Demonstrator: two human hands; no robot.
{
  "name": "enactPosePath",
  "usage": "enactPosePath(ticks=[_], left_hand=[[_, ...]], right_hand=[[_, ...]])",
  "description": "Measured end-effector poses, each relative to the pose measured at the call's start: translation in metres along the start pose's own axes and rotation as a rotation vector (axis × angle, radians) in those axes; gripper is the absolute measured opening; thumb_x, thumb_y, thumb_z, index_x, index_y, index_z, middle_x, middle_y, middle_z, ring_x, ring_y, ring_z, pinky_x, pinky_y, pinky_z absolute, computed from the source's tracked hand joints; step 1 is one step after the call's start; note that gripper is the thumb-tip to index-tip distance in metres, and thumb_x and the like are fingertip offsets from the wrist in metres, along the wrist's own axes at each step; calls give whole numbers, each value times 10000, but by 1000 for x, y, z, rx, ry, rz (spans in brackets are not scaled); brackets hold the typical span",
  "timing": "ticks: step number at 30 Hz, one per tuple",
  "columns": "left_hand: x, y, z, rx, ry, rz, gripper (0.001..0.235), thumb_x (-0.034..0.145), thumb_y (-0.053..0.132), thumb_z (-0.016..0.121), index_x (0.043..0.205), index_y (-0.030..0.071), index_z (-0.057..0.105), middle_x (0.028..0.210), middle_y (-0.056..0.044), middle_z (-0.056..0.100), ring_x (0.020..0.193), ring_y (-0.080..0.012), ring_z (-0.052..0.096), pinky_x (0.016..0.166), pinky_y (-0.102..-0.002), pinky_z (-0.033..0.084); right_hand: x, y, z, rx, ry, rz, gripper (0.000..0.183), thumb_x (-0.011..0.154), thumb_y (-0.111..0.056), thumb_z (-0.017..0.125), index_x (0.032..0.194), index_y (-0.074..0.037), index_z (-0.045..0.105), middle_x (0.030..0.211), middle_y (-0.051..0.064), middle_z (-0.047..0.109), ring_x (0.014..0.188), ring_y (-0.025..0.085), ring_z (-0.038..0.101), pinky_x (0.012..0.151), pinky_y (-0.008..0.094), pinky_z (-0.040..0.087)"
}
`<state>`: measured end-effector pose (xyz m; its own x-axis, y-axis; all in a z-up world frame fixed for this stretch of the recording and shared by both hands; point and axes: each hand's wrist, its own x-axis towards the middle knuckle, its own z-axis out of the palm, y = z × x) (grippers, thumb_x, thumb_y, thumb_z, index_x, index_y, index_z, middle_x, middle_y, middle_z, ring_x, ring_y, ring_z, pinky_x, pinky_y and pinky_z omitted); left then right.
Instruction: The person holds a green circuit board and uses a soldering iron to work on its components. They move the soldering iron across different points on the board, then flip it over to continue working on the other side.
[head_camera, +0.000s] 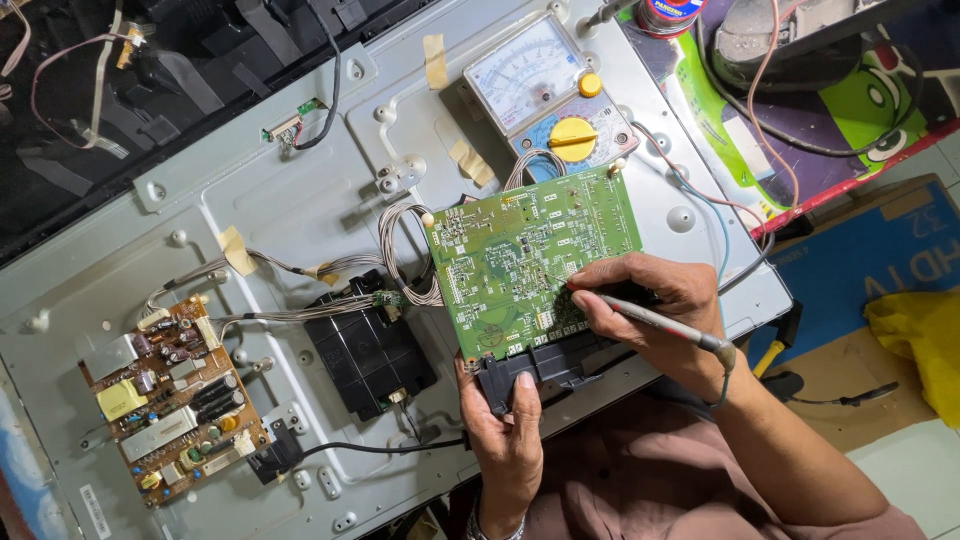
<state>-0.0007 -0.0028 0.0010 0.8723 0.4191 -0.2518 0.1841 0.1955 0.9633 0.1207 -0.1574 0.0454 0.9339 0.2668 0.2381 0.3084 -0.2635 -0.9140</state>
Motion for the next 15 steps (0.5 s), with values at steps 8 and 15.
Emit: enactPosePath(ticks=[8, 15], left_hand=[[-3, -27, -7, -81, -5, -55, 845, 929, 198, 652, 1608, 17, 182, 1357, -107, 553, 1076, -149, 584, 912, -273, 538], [2, -18, -4, -97, -44, 0, 735, 957, 185, 634, 1570, 0, 273, 900, -17, 513, 791, -93, 495, 750, -248, 524]], right_hand=[[-4, 4, 2, -18, 9, 19, 104, 903, -98, 775, 993, -47, 772, 928, 68, 789, 766, 67, 680, 695, 191, 572], [-12, -3, -6, -162, -81, -178, 332, 1071, -306, 511, 1270, -79, 646, 1190, 46, 756, 1050, 147, 752, 864, 259, 571]])
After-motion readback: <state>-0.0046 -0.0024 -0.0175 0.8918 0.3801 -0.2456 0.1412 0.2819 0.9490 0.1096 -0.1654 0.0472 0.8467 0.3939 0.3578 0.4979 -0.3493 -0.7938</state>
